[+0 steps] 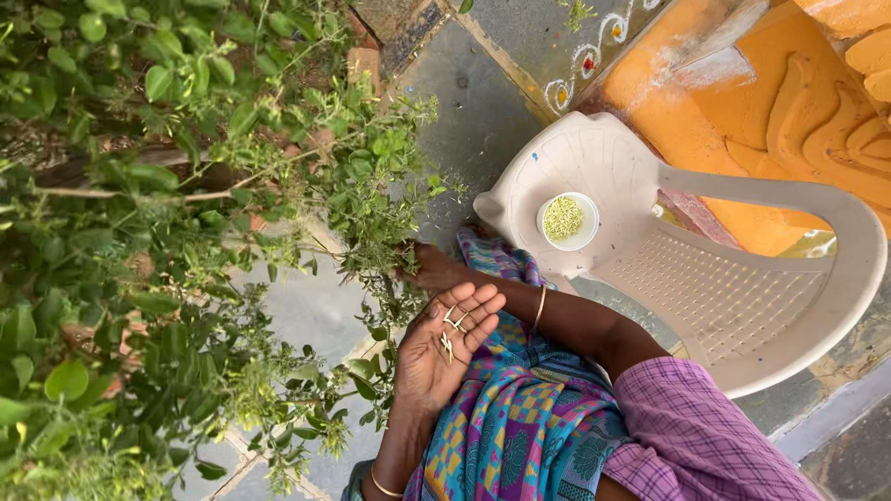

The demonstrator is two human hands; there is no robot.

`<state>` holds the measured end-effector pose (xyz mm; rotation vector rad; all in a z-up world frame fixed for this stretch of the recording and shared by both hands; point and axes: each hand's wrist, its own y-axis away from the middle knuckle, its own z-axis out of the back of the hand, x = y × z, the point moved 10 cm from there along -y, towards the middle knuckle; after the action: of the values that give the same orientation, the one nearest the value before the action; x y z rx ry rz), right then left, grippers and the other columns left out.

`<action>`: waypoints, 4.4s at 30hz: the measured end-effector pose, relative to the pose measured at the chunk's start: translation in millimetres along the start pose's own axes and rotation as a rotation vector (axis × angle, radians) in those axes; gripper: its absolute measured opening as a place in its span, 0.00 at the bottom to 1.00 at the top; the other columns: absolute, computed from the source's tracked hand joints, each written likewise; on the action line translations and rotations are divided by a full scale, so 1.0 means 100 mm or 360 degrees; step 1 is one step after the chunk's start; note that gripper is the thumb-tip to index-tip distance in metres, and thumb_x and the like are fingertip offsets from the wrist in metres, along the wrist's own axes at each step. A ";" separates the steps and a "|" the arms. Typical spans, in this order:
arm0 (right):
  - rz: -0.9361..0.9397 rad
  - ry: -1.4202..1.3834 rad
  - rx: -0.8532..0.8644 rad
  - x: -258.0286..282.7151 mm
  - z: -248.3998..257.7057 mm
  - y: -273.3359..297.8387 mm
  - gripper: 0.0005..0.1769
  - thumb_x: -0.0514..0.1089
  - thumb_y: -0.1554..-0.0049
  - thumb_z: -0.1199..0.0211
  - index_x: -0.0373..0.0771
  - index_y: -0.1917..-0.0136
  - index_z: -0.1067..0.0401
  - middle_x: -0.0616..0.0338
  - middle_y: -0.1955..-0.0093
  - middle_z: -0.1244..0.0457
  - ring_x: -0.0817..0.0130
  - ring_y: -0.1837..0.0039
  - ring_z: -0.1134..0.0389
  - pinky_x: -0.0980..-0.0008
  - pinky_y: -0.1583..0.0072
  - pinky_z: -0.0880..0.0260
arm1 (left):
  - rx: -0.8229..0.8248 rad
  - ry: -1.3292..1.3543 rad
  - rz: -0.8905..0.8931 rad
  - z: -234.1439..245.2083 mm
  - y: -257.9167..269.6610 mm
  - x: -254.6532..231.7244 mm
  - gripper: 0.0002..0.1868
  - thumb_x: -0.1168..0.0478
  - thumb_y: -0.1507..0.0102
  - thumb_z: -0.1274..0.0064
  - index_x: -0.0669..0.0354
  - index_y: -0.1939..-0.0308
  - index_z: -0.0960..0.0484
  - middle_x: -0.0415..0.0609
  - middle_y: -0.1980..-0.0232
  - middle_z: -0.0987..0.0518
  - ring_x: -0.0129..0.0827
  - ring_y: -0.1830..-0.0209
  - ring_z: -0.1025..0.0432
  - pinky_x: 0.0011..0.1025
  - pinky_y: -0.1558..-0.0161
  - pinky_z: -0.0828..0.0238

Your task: The person plucks small white flowers from a bush by hand and collects them in their other palm.

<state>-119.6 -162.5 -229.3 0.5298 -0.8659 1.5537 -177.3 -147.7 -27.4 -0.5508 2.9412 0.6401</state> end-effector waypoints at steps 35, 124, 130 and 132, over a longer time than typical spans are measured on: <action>-0.0877 -0.0662 0.1273 -0.58 0.06 -0.79 0.26 0.51 0.37 0.47 0.44 0.28 0.37 0.51 0.32 0.36 0.57 0.34 0.32 0.62 0.34 0.32 | -0.0151 0.0514 -0.0435 1.42 -1.41 -0.68 0.31 0.53 0.31 0.56 0.77 0.33 0.37 0.71 0.28 0.34 0.59 0.26 0.38 0.49 0.27 0.39; -0.0407 -0.0712 0.2216 -4.38 4.63 -4.18 0.10 0.34 0.38 0.42 0.32 0.43 0.26 0.52 0.50 0.29 0.67 0.51 0.25 0.69 0.50 0.22 | -0.0488 0.1299 -0.2767 -1.91 -7.17 0.16 0.23 0.52 0.28 0.54 0.72 0.40 0.27 0.69 0.37 0.25 0.57 0.34 0.29 0.50 0.33 0.30; -0.1040 -0.1010 0.2354 -4.59 4.13 -3.85 0.14 0.34 0.37 0.44 0.32 0.37 0.31 0.42 0.50 0.30 0.58 0.51 0.25 0.64 0.52 0.21 | -0.0581 0.1291 -0.2677 -1.94 -7.31 0.11 0.24 0.53 0.29 0.54 0.73 0.40 0.27 0.70 0.39 0.24 0.57 0.35 0.29 0.48 0.34 0.29; -0.1123 -0.1067 0.2389 -4.65 4.01 -3.80 0.15 0.34 0.36 0.46 0.33 0.36 0.31 0.40 0.49 0.30 0.56 0.51 0.24 0.63 0.51 0.20 | -0.0647 0.1371 -0.2705 -1.89 -7.37 0.11 0.25 0.52 0.29 0.55 0.75 0.40 0.26 0.69 0.40 0.23 0.56 0.36 0.28 0.48 0.35 0.29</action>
<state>275.8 -766.1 -247.1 2.2206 0.2620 1.0829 78.8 -855.0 -142.2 -3.1963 1.4149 0.6847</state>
